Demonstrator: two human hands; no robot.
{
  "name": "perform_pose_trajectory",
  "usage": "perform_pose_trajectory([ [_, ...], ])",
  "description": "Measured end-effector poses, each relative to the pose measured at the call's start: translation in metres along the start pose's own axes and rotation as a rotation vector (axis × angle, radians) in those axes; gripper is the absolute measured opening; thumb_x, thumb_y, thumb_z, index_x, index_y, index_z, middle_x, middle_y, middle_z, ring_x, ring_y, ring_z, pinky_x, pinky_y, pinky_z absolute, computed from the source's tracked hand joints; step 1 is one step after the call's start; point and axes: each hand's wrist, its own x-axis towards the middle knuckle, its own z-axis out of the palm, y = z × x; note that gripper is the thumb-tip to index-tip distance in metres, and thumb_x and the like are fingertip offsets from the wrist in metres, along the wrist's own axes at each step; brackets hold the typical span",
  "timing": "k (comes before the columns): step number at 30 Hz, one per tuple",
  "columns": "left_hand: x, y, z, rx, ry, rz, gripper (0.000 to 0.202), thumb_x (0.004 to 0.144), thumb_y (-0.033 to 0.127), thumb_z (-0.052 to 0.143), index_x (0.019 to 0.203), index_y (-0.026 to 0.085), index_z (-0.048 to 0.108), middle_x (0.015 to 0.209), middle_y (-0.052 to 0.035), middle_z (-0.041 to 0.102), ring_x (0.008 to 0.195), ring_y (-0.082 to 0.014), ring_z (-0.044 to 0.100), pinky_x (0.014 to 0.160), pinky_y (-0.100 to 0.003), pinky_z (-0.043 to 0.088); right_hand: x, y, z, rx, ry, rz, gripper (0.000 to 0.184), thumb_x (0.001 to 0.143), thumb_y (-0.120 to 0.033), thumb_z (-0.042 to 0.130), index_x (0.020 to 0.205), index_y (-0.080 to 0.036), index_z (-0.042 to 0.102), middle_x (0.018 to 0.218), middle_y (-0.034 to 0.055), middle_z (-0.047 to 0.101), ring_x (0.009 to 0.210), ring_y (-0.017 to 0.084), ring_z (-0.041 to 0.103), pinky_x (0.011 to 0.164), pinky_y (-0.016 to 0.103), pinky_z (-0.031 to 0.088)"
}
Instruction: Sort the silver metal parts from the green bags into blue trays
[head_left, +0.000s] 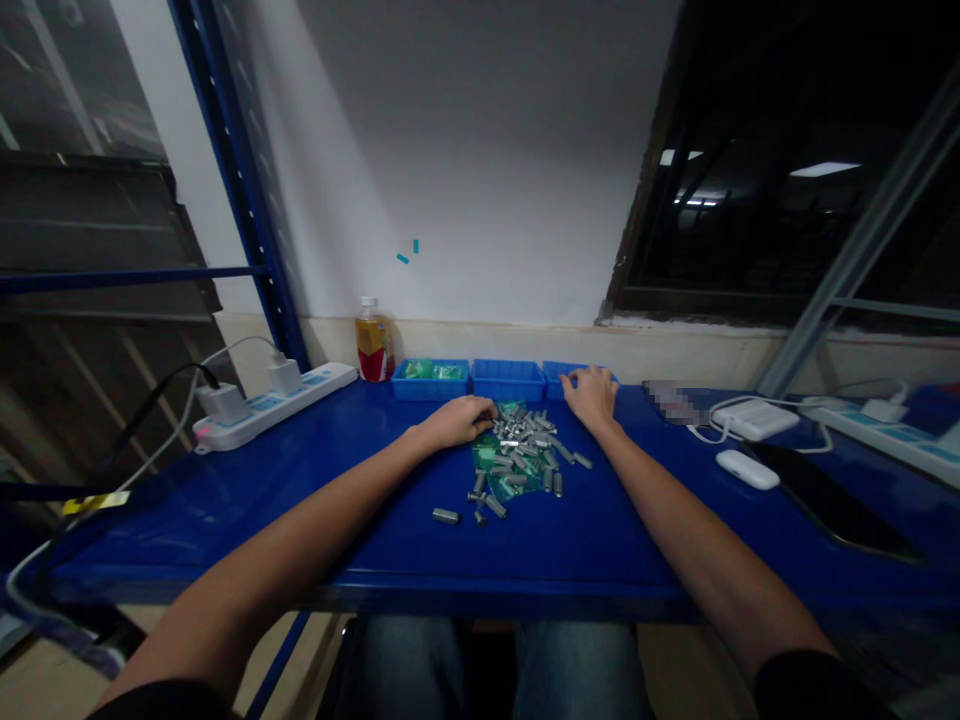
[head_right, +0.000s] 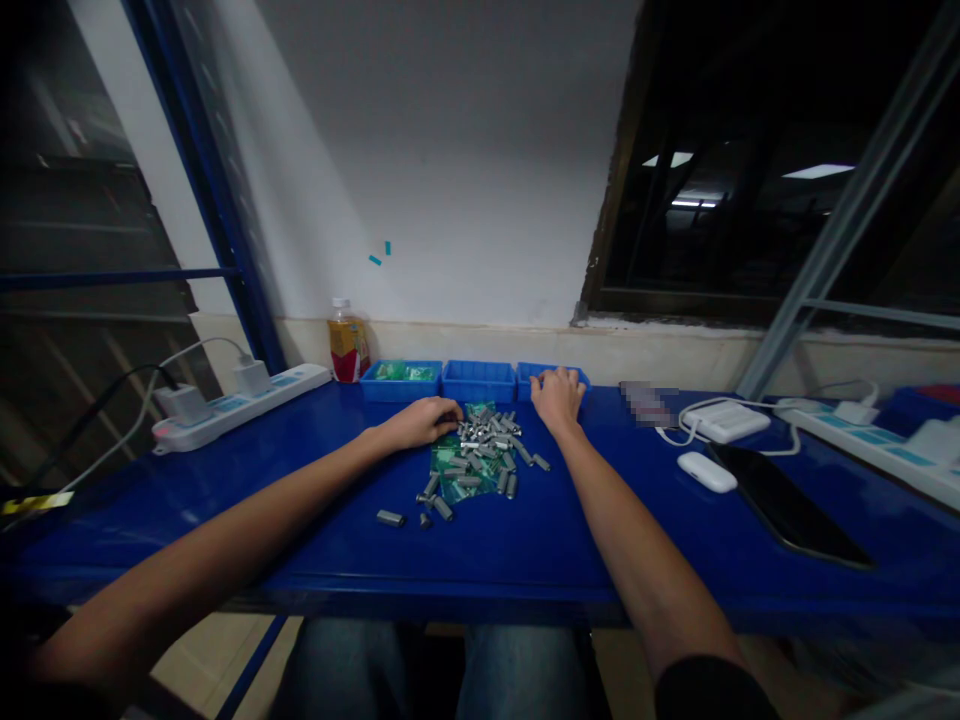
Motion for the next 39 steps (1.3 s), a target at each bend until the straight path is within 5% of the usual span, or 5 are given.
perform_pose_trajectory([
  [7,-0.014,0.004,0.005,-0.086,0.118,-0.081,0.012,0.081,0.022,0.056,0.092,0.019,0.057,0.083,-0.0026,0.064,0.079,-0.0174,0.061,0.074,-0.028,0.046,-0.011,-0.009,-0.006,0.017,-0.01,-0.073,0.034,0.09,-0.035,0.042,0.103,-0.011,0.063,0.107,0.0209,0.058,0.107,0.035,0.043,0.083,0.046,0.033],
  [14,-0.011,0.013,0.004,-0.253,0.316,-0.173,0.019,0.087,0.027,0.047,0.103,0.017,0.044,0.086,-0.0045,0.064,0.076,-0.0155,0.062,0.067,-0.026,0.047,-0.045,-0.074,-0.02,0.205,-0.189,-0.609,0.022,0.084,-0.03,0.056,0.103,-0.021,0.06,0.095,0.0059,0.064,0.093,0.022,0.052,0.08,0.033,0.036],
  [17,-0.01,0.014,0.01,-0.333,0.326,-0.175,0.02,0.087,0.028,0.046,0.103,0.016,0.041,0.083,-0.0041,0.065,0.074,-0.0145,0.062,0.063,-0.024,0.047,-0.053,-0.09,-0.016,0.243,-0.224,-0.707,0.017,0.083,-0.023,0.056,0.099,-0.018,0.059,0.095,0.0069,0.063,0.093,0.022,0.052,0.078,0.033,0.036],
  [25,-0.012,0.013,0.01,-0.388,0.323,-0.165,0.023,0.086,0.034,0.051,0.1,0.016,0.046,0.08,-0.0027,0.065,0.072,-0.0145,0.063,0.062,-0.023,0.046,-0.051,-0.081,-0.015,0.309,-0.254,-0.737,0.012,0.088,-0.018,0.052,0.097,-0.017,0.059,0.093,0.0067,0.063,0.09,0.02,0.052,0.079,0.031,0.038],
  [39,-0.015,0.026,0.001,-0.137,0.323,-0.091,0.017,0.086,0.029,0.051,0.097,0.017,0.056,0.085,-0.0046,0.067,0.081,-0.0183,0.063,0.073,-0.029,0.046,-0.048,-0.081,-0.007,0.396,-0.221,-0.603,0.03,0.096,-0.026,0.037,0.077,-0.017,0.058,0.073,0.0037,0.062,0.071,0.016,0.056,0.065,0.026,0.037],
])
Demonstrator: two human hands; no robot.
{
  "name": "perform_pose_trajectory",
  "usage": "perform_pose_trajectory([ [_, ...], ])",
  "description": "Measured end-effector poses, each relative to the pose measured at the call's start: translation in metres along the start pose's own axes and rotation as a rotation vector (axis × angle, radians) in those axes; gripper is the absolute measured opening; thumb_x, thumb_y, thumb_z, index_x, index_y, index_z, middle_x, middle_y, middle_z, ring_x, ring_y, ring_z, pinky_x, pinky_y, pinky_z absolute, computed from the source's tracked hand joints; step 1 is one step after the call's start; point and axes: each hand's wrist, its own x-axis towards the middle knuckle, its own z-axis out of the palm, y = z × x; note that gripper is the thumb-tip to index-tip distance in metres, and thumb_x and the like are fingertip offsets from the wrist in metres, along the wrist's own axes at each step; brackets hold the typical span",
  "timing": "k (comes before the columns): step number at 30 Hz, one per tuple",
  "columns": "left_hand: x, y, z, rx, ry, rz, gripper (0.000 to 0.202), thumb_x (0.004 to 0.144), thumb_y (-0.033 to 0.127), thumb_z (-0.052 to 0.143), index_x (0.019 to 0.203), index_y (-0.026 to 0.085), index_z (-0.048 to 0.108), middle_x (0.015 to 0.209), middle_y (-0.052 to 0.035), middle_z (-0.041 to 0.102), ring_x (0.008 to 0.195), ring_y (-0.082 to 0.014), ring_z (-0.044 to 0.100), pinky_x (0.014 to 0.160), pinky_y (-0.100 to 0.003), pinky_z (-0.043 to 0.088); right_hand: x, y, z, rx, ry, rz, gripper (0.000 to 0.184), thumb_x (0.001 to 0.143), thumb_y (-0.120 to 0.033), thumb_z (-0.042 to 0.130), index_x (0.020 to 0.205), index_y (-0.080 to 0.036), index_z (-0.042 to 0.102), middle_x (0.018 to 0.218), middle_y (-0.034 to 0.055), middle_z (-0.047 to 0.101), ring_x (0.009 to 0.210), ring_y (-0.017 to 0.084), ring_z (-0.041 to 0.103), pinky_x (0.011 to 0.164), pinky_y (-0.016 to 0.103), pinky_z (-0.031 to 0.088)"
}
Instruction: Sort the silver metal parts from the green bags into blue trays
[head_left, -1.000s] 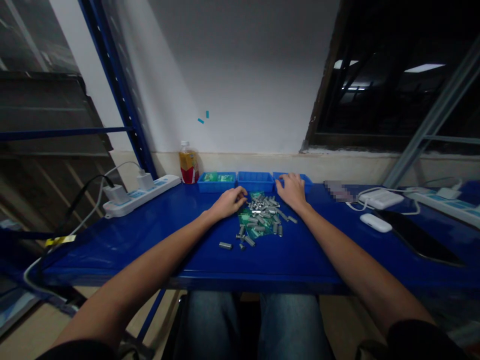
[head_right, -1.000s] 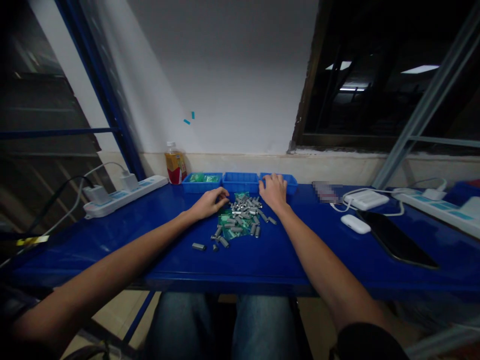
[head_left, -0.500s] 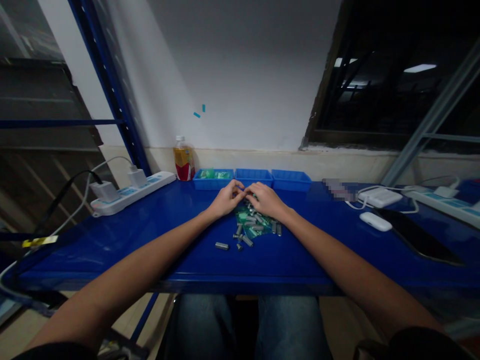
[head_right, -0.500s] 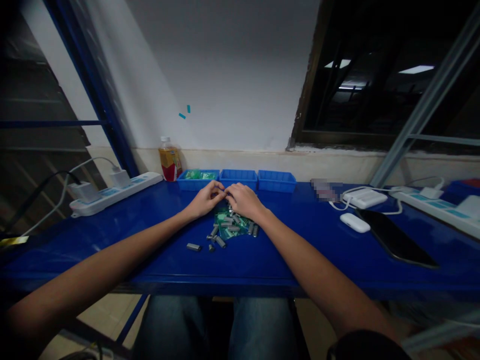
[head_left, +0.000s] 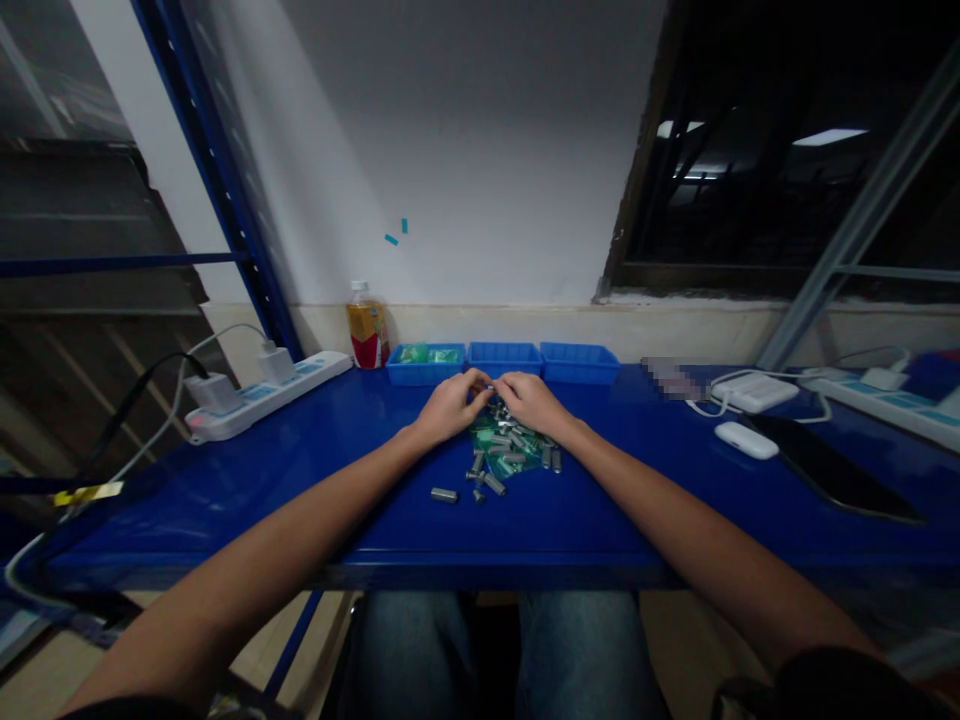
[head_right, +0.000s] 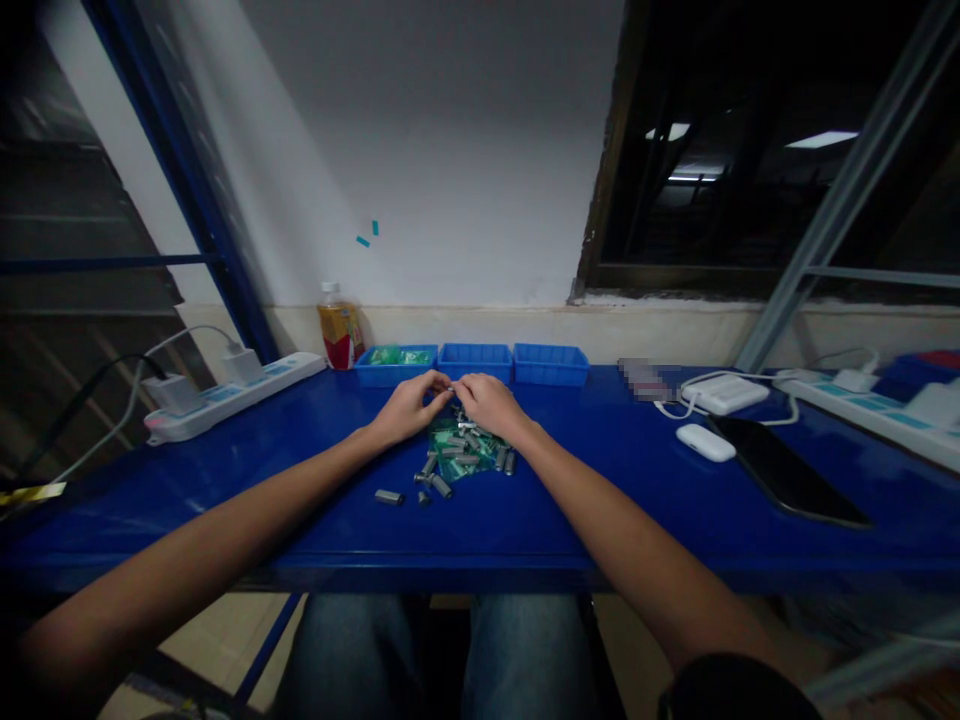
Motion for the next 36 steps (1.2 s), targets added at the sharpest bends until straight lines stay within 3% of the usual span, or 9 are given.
perform_pose_trajectory([
  [3,0.001,0.001,-0.001,0.022,0.022,-0.029,0.02,0.089,0.031,0.046,0.096,0.016,0.057,0.084,-0.0055,0.067,0.079,-0.0184,0.062,0.07,-0.028,0.045,-0.002,-0.004,-0.004,0.005,0.015,-0.003,0.019,0.093,-0.03,0.044,0.099,-0.017,0.056,0.077,0.0026,0.061,0.072,0.016,0.056,0.065,0.025,0.038],
  [5,0.001,0.001,-0.002,0.016,0.015,-0.044,0.024,0.091,0.033,0.042,0.096,0.015,0.057,0.085,-0.0055,0.067,0.078,-0.0173,0.063,0.068,-0.027,0.045,-0.003,-0.006,-0.006,-0.006,0.021,-0.023,0.022,0.09,-0.028,0.05,0.109,-0.016,0.052,0.082,0.0031,0.061,0.077,0.016,0.057,0.069,0.026,0.04],
  [12,0.0,-0.003,-0.002,0.031,-0.091,-0.038,0.034,0.094,0.036,0.033,0.099,0.015,0.06,0.086,-0.0038,0.069,0.077,-0.0165,0.063,0.07,-0.026,0.046,-0.001,-0.002,-0.011,-0.106,0.005,-0.016,0.014,0.091,-0.03,0.048,0.095,-0.02,0.057,0.091,0.0043,0.063,0.088,0.018,0.055,0.078,0.027,0.038],
  [16,0.001,-0.01,-0.003,0.07,-0.227,0.025,0.023,0.085,0.031,0.051,0.097,0.016,0.065,0.094,-0.0054,0.069,0.086,-0.0191,0.063,0.078,-0.028,0.045,-0.004,0.034,-0.019,-0.232,0.103,0.208,0.021,0.092,-0.032,0.045,0.091,-0.017,0.06,0.094,0.0094,0.062,0.094,0.023,0.052,0.081,0.032,0.036],
  [19,0.002,-0.012,-0.004,0.084,-0.319,0.064,0.019,0.08,0.025,0.057,0.094,0.017,0.065,0.085,-0.004,0.069,0.077,-0.0171,0.063,0.072,-0.025,0.046,-0.013,0.067,-0.028,-0.324,0.178,0.414,0.024,0.091,-0.031,0.045,0.089,-0.014,0.063,0.096,0.0142,0.06,0.098,0.027,0.049,0.08,0.036,0.036],
  [24,0.001,-0.011,-0.001,0.113,-0.323,0.079,0.013,0.081,0.024,0.055,0.088,0.015,0.061,0.082,-0.0042,0.066,0.074,-0.0163,0.061,0.068,-0.025,0.045,-0.024,0.097,-0.034,-0.405,0.235,0.635,0.031,0.09,-0.035,0.043,0.09,-0.015,0.066,0.1,0.016,0.058,0.1,0.03,0.046,0.078,0.039,0.034],
  [27,0.0,-0.011,0.001,0.132,-0.306,0.091,0.011,0.082,0.025,0.054,0.085,0.016,0.06,0.084,-0.0046,0.065,0.078,-0.0172,0.06,0.072,-0.027,0.045,-0.023,0.101,-0.033,-0.422,0.239,0.682,0.033,0.091,-0.038,0.041,0.093,-0.017,0.067,0.101,0.0148,0.059,0.1,0.03,0.045,0.078,0.039,0.034],
  [31,0.0,-0.011,0.004,0.153,-0.297,0.092,0.017,0.083,0.025,0.055,0.096,0.016,0.061,0.088,-0.0056,0.065,0.083,-0.0185,0.059,0.077,-0.03,0.044,-0.02,0.1,-0.034,-0.435,0.246,0.689,0.036,0.091,-0.04,0.04,0.094,-0.016,0.067,0.102,0.0159,0.058,0.102,0.031,0.045,0.08,0.041,0.034],
  [36,0.002,-0.01,0.002,0.156,-0.319,0.083,0.016,0.082,0.027,0.057,0.092,0.018,0.064,0.086,-0.0048,0.065,0.083,-0.0188,0.059,0.078,-0.03,0.044,-0.016,0.081,-0.034,-0.412,0.226,0.583,0.039,0.091,-0.042,0.041,0.094,-0.013,0.067,0.103,0.0178,0.058,0.102,0.032,0.045,0.081,0.043,0.034],
])
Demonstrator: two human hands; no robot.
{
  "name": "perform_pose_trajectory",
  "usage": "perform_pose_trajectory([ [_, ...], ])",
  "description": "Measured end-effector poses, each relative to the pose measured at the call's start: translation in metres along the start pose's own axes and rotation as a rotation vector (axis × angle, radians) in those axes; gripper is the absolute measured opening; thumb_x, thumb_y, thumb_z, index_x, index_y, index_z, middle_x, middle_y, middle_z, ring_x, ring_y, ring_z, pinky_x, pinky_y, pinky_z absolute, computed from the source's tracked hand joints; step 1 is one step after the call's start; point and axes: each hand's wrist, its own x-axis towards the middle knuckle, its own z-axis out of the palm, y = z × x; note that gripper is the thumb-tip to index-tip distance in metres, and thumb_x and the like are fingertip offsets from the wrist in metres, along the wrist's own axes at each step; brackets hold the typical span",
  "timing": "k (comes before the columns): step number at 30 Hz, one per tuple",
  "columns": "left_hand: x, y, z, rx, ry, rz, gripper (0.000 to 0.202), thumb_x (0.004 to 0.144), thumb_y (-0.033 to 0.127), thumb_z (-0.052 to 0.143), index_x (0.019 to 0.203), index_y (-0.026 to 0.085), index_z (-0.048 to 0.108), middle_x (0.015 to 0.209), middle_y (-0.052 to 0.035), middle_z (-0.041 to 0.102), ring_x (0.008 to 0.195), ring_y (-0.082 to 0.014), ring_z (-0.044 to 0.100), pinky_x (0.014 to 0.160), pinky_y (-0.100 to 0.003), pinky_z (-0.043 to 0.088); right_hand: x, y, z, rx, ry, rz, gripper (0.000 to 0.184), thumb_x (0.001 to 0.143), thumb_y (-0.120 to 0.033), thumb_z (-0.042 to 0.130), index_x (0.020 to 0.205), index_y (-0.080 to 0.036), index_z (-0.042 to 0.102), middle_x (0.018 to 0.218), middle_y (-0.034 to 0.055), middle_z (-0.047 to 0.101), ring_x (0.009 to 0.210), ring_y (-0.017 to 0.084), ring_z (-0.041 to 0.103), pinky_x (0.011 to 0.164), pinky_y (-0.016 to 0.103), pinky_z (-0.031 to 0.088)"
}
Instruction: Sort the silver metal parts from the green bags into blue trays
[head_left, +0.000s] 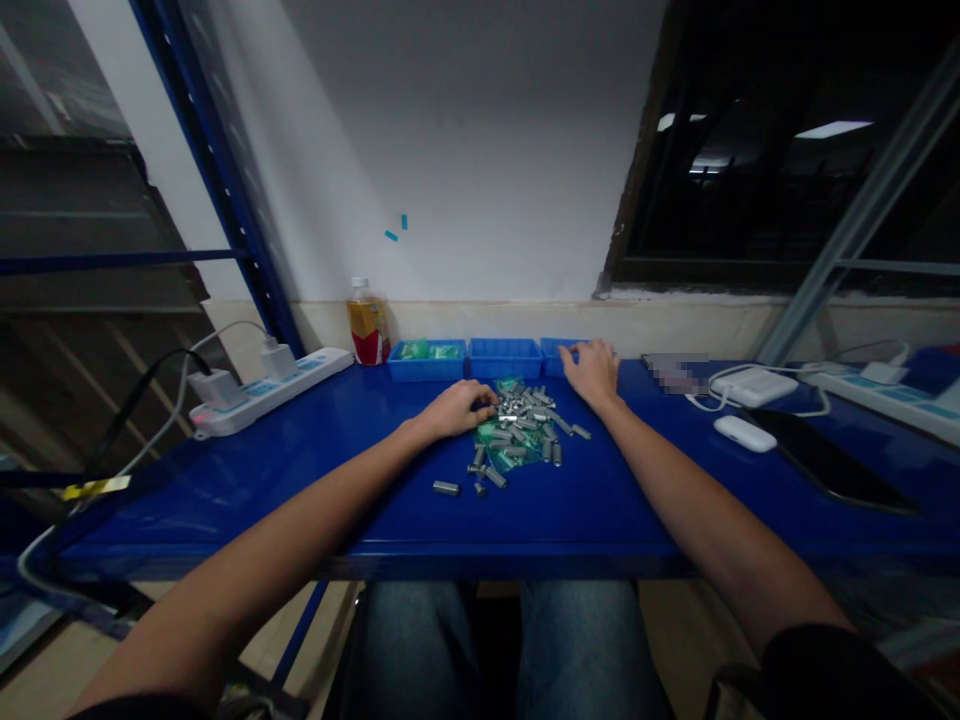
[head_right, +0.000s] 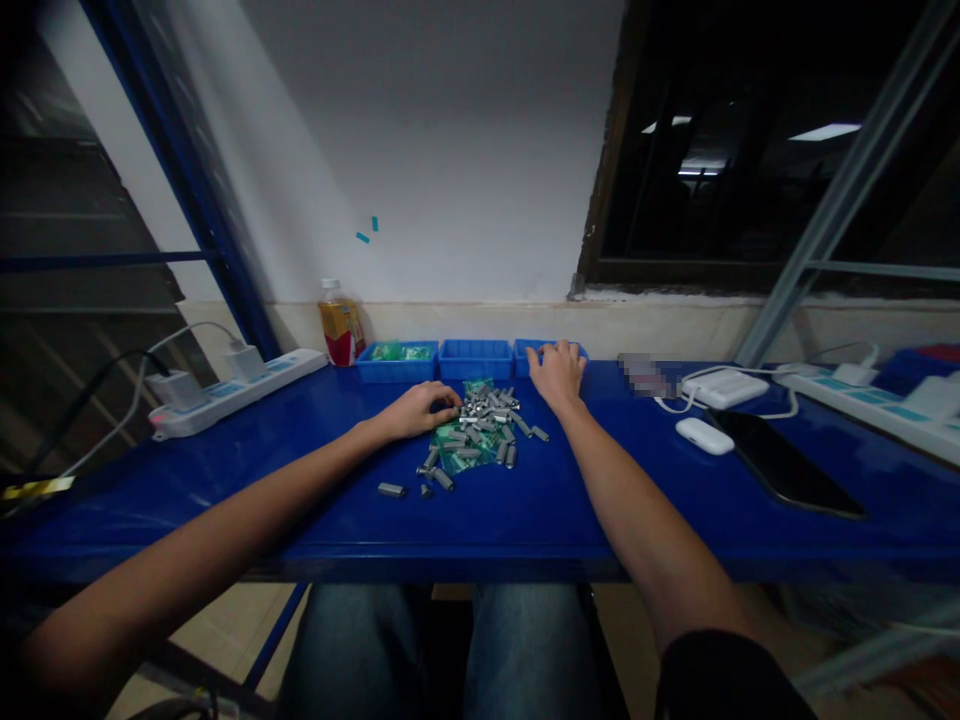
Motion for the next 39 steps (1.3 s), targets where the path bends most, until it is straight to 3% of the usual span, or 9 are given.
perform_pose_trajectory([
  [5,0.001,-0.002,0.0,-0.047,0.026,-0.033,0.01,0.079,0.027,0.06,0.081,0.018,0.063,0.081,-0.0032,0.064,0.079,-0.018,0.058,0.076,-0.028,0.044,-0.017,-0.046,-0.011,0.098,-0.103,-0.298,0.03,0.091,-0.04,0.045,0.088,-0.019,0.066,0.093,0.0092,0.063,0.096,0.025,0.049,0.081,0.036,0.036],
  [11,0.002,-0.004,-0.003,-0.133,0.226,-0.188,0.029,0.09,0.037,0.04,0.087,0.014,0.058,0.083,-0.0054,0.064,0.077,-0.0174,0.058,0.073,-0.029,0.045,-0.038,-0.083,-0.02,0.248,-0.19,-0.665,0.02,0.086,-0.03,0.056,0.101,-0.019,0.06,0.095,0.0065,0.062,0.092,0.022,0.05,0.079,0.034,0.035],
  [17,0.003,-0.003,-0.003,-0.214,0.222,-0.186,0.038,0.092,0.041,0.035,0.084,0.013,0.059,0.078,-0.0043,0.065,0.071,-0.0155,0.06,0.067,-0.025,0.048,-0.045,-0.088,-0.022,0.22,-0.147,-0.736,0.015,0.09,-0.025,0.048,0.097,-0.017,0.058,0.092,0.0078,0.061,0.09,0.022,0.05,0.076,0.033,0.034],
  [21,0.002,-0.004,-0.001,-0.187,0.177,-0.161,0.039,0.094,0.034,0.03,0.09,0.013,0.062,0.083,-0.0064,0.067,0.077,-0.0169,0.062,0.074,-0.028,0.048,-0.032,-0.078,-0.019,0.14,-0.122,-0.602,0.022,0.092,-0.035,0.045,0.093,-0.019,0.061,0.093,0.0068,0.062,0.093,0.022,0.051,0.078,0.032,0.034],
  [25,-0.001,-0.005,0.0,-0.106,0.113,-0.109,0.023,0.084,0.027,0.052,0.101,0.018,0.065,0.101,-0.0071,0.067,0.095,-0.0211,0.06,0.088,-0.033,0.043,-0.006,-0.042,-0.012,0.055,-0.032,-0.286,0.03,0.093,-0.033,0.04,0.09,-0.015,0.063,0.094,0.013,0.062,0.095,0.026,0.05,0.08,0.036,0.035],
  [28,-0.002,-0.007,0.002,-0.069,0.072,-0.107,0.022,0.078,0.027,0.06,0.098,0.02,0.067,0.094,-0.0059,0.068,0.089,-0.0212,0.061,0.083,-0.032,0.045,0.008,-0.01,-0.007,0.002,0.027,-0.075,0.034,0.092,-0.031,0.037,0.09,-0.011,0.064,0.095,0.0185,0.061,0.094,0.029,0.049,0.079,0.04,0.035],
  [31,-0.001,-0.009,0.004,-0.057,0.073,-0.133,0.015,0.077,0.023,0.06,0.089,0.019,0.067,0.084,-0.0052,0.067,0.079,-0.0198,0.061,0.074,-0.03,0.046,0.012,0.008,-0.004,-0.019,0.047,0.039,0.035,0.09,-0.034,0.039,0.086,-0.011,0.066,0.094,0.0195,0.06,0.095,0.032,0.047,0.078,0.044,0.035],
  [35,-0.001,-0.008,0.004,-0.097,0.103,-0.155,0.008,0.074,0.018,0.06,0.082,0.018,0.064,0.08,-0.004,0.065,0.077,-0.0185,0.06,0.072,-0.028,0.046,0.005,0.002,-0.003,-0.003,0.039,0.008,0.039,0.09,-0.04,0.039,0.089,-0.012,0.066,0.099,0.0203,0.059,0.101,0.034,0.043,0.08,0.048,0.033],
  [39,0.0,-0.006,0.003,-0.222,0.176,-0.2,0.007,0.076,0.022,0.058,0.082,0.017,0.058,0.075,-0.0017,0.063,0.069,-0.0154,0.059,0.066,-0.026,0.046,-0.014,-0.035,-0.009,0.077,-0.073,-0.304,0.028,0.089,-0.037,0.046,0.093,-0.016,0.064,0.095,0.012,0.062,0.096,0.027,0.048,0.08,0.039,0.035],
])
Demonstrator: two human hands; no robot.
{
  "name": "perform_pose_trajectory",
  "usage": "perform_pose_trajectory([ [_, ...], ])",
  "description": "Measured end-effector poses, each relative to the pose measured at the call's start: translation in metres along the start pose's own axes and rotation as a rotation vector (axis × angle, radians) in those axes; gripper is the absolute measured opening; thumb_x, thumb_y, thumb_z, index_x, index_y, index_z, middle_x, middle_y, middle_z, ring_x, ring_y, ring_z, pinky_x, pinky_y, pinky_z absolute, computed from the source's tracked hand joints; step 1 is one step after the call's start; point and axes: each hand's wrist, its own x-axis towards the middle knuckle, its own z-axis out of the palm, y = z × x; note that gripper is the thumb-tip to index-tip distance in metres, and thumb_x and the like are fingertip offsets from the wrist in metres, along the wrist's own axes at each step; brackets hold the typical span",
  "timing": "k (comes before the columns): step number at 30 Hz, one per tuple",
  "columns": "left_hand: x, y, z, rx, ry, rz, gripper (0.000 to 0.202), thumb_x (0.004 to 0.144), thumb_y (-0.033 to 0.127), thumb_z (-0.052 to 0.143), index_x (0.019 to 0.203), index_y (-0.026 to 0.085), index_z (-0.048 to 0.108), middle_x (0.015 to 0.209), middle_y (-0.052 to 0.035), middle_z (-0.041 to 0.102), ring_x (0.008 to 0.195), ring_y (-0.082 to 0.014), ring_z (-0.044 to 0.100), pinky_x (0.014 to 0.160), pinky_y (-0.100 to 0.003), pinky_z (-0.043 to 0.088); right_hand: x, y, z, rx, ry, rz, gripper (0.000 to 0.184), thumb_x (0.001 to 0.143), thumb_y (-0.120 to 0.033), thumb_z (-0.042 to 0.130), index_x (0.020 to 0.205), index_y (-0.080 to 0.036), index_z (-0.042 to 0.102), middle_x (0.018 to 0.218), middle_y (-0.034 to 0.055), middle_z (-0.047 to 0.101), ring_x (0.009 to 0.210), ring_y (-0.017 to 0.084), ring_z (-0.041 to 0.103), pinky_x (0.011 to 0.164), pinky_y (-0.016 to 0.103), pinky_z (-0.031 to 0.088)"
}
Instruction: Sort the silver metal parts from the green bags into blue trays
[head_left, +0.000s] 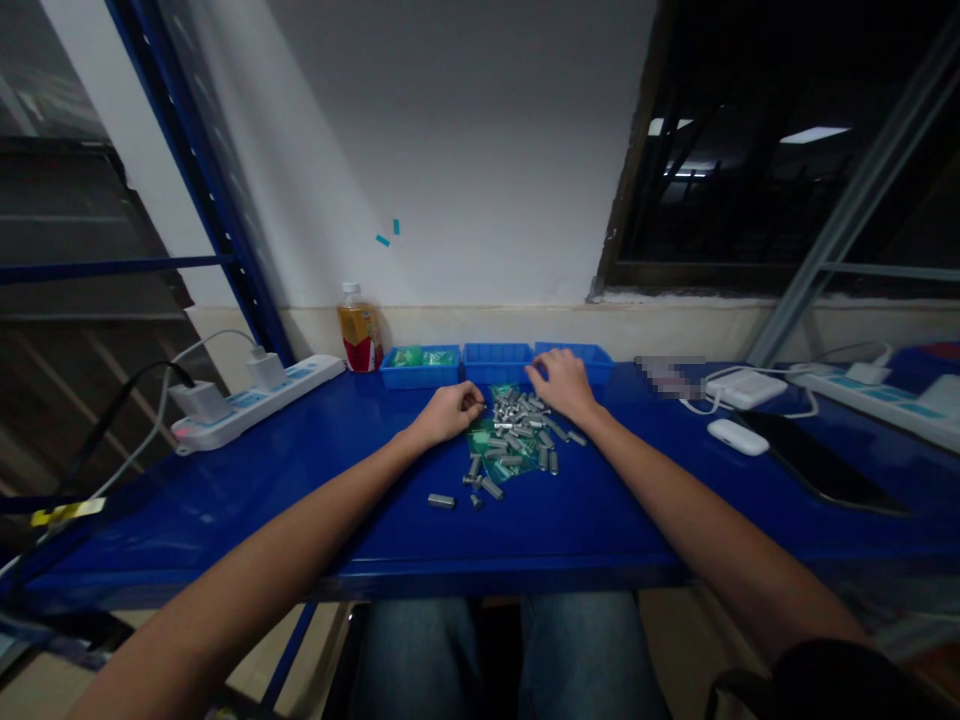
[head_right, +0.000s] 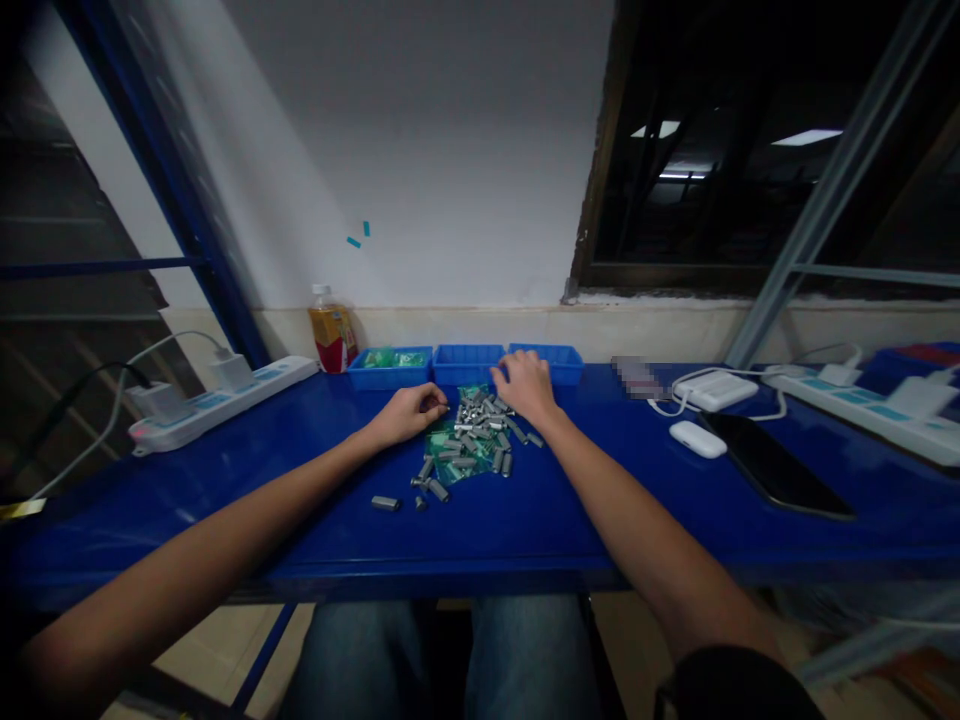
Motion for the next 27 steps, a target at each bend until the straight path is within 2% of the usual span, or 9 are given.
perform_pose_trajectory([
  [3,0.003,0.001,0.0,-0.123,0.101,-0.037,0.011,0.08,0.025,0.054,0.085,0.016,0.051,0.076,-0.0013,0.06,0.069,-0.0132,0.058,0.066,-0.025,0.046,-0.005,-0.035,-0.002,0.076,-0.104,-0.275,0.019,0.084,-0.033,0.057,0.098,-0.022,0.062,0.094,0.0047,0.063,0.094,0.021,0.05,0.079,0.032,0.035],
  [5,0.005,0.001,-0.001,-0.197,0.139,-0.042,0.013,0.082,0.026,0.053,0.088,0.016,0.047,0.077,-0.0007,0.059,0.071,-0.0121,0.057,0.068,-0.025,0.047,-0.007,-0.05,-0.003,0.109,-0.128,-0.374,0.02,0.083,-0.029,0.058,0.101,-0.021,0.06,0.095,0.0053,0.063,0.094,0.021,0.05,0.078,0.032,0.035],
  [8,0.006,0.003,-0.001,-0.271,0.14,-0.034,0.015,0.081,0.026,0.055,0.087,0.016,0.045,0.075,0.0007,0.057,0.069,-0.011,0.057,0.067,-0.023,0.046,-0.008,-0.057,-0.006,0.135,-0.127,-0.419,0.014,0.086,-0.023,0.052,0.098,-0.018,0.059,0.093,0.0078,0.061,0.092,0.022,0.049,0.077,0.033,0.035],
  [14,0.005,0.008,0.002,-0.278,0.114,-0.022,0.016,0.085,0.031,0.05,0.083,0.016,0.048,0.077,-0.0015,0.061,0.071,-0.012,0.059,0.068,-0.024,0.047,-0.007,-0.052,-0.01,0.142,-0.116,-0.454,0.015,0.088,-0.024,0.049,0.097,-0.018,0.059,0.092,0.008,0.06,0.09,0.022,0.049,0.076,0.033,0.035],
  [16,0.004,0.009,0.002,-0.235,0.105,-0.029,0.017,0.087,0.031,0.047,0.09,0.015,0.052,0.078,-0.0027,0.063,0.072,-0.0132,0.061,0.069,-0.025,0.048,-0.003,-0.047,-0.011,0.109,-0.104,-0.394,0.016,0.089,-0.03,0.049,0.093,-0.02,0.061,0.092,0.0072,0.061,0.092,0.022,0.05,0.078,0.032,0.035],
  [19,0.001,0.011,0.002,-0.125,0.064,-0.022,0.019,0.083,0.027,0.053,0.097,0.015,0.058,0.078,-0.0032,0.066,0.072,-0.0154,0.062,0.069,-0.027,0.047,0.006,-0.027,-0.008,0.032,-0.033,-0.135,0.024,0.091,-0.037,0.046,0.088,-0.02,0.063,0.094,0.008,0.062,0.095,0.023,0.051,0.081,0.032,0.036],
  [23,-0.002,0.015,0.005,0.001,-0.022,0.032,0.014,0.074,0.028,0.064,0.083,0.018,0.066,0.079,-0.0029,0.068,0.073,-0.0172,0.062,0.069,-0.027,0.045,0.015,0.013,-0.003,-0.049,0.065,0.183,0.029,0.091,-0.033,0.042,0.086,-0.014,0.064,0.094,0.0151,0.061,0.095,0.028,0.05,0.08,0.038,0.036],
  [27,-0.002,0.019,0.008,0.055,-0.043,0.053,0.007,0.071,0.024,0.063,0.073,0.019,0.066,0.075,-0.002,0.067,0.071,-0.0174,0.061,0.067,-0.026,0.045,0.013,0.038,0.004,-0.092,0.103,0.353,0.032,0.09,-0.034,0.042,0.085,-0.014,0.067,0.096,0.0175,0.061,0.097,0.031,0.049,0.078,0.043,0.037],
])
